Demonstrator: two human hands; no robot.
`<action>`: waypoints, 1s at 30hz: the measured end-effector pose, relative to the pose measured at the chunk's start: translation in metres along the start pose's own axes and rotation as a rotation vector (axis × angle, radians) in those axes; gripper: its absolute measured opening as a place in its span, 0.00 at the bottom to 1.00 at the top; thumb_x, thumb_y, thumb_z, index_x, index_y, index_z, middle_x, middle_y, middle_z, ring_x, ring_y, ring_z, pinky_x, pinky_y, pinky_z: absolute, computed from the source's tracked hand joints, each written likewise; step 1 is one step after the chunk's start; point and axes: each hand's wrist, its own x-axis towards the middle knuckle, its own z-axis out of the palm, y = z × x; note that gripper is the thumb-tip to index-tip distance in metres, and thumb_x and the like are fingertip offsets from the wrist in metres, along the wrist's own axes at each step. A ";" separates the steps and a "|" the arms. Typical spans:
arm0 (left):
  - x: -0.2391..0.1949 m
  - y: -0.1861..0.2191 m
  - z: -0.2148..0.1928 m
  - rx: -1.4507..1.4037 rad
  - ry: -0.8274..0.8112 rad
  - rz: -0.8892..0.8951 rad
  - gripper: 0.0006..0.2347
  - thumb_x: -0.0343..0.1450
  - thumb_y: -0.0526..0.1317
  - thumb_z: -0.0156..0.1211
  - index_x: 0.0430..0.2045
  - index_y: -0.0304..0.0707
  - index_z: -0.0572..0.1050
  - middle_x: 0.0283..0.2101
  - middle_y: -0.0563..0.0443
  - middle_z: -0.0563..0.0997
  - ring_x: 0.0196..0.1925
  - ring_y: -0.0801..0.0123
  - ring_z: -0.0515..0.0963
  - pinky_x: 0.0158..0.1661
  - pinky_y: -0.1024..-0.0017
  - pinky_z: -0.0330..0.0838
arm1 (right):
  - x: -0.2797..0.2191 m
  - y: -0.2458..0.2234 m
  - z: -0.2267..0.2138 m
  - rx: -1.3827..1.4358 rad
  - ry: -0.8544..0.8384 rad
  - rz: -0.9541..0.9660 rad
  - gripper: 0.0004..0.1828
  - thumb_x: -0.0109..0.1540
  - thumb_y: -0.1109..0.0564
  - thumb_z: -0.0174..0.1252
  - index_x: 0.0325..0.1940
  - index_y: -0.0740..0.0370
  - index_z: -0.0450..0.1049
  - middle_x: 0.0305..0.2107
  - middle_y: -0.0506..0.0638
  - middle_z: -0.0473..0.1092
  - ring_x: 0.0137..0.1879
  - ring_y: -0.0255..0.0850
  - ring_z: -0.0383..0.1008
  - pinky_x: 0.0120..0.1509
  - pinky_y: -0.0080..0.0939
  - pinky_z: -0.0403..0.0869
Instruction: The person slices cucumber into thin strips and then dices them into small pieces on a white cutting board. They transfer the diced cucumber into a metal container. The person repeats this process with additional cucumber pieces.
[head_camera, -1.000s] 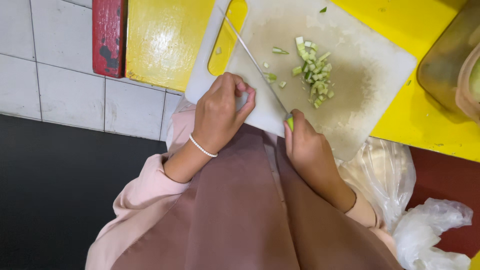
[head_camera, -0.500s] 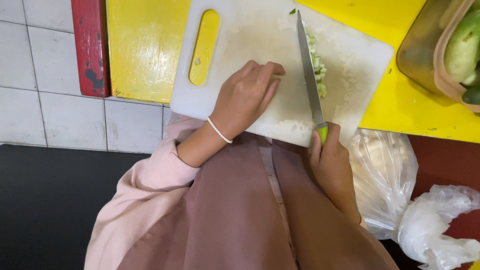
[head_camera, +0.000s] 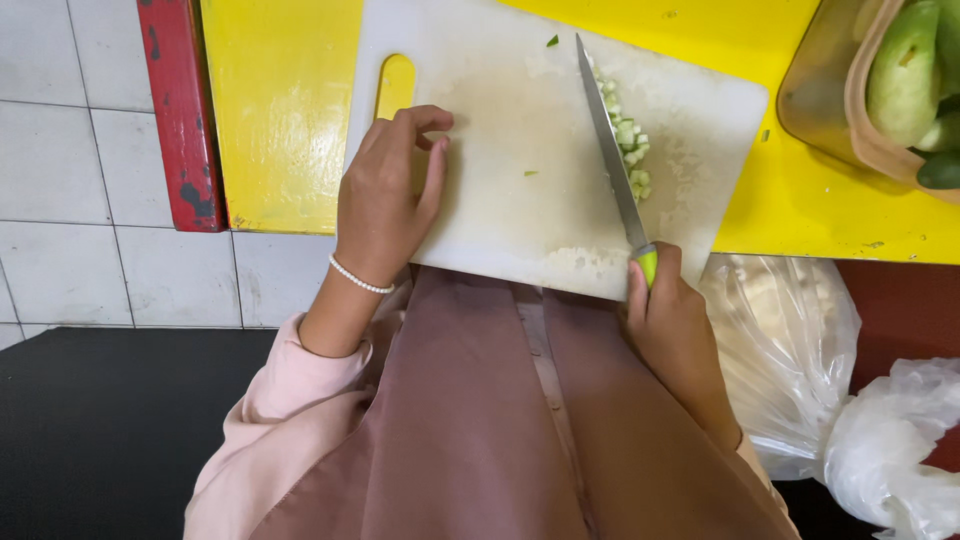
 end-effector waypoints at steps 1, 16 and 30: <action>0.003 -0.001 -0.003 0.002 0.000 0.007 0.07 0.69 0.26 0.55 0.38 0.33 0.70 0.34 0.46 0.78 0.33 0.61 0.77 0.35 0.69 0.73 | -0.001 0.005 0.003 0.005 0.005 0.000 0.14 0.69 0.50 0.36 0.53 0.60 0.56 0.24 0.68 0.69 0.34 0.66 0.73 0.37 0.61 0.71; 0.096 0.031 -0.056 0.218 -0.192 0.348 0.05 0.73 0.31 0.56 0.40 0.35 0.68 0.33 0.49 0.74 0.37 0.65 0.75 0.24 0.66 0.67 | 0.035 0.090 -0.013 0.151 0.079 -0.380 0.14 0.60 0.50 0.53 0.47 0.58 0.66 0.32 0.48 0.71 0.30 0.43 0.70 0.35 0.39 0.65; 0.291 0.043 0.146 0.171 -0.538 0.951 0.18 0.55 0.18 0.51 0.37 0.27 0.73 0.34 0.37 0.74 0.34 0.50 0.75 0.30 0.60 0.71 | 0.121 0.185 0.064 1.916 -0.875 -0.696 0.19 0.63 0.58 0.55 0.47 0.82 0.65 0.11 0.52 0.59 0.09 0.32 0.49 0.13 0.35 0.51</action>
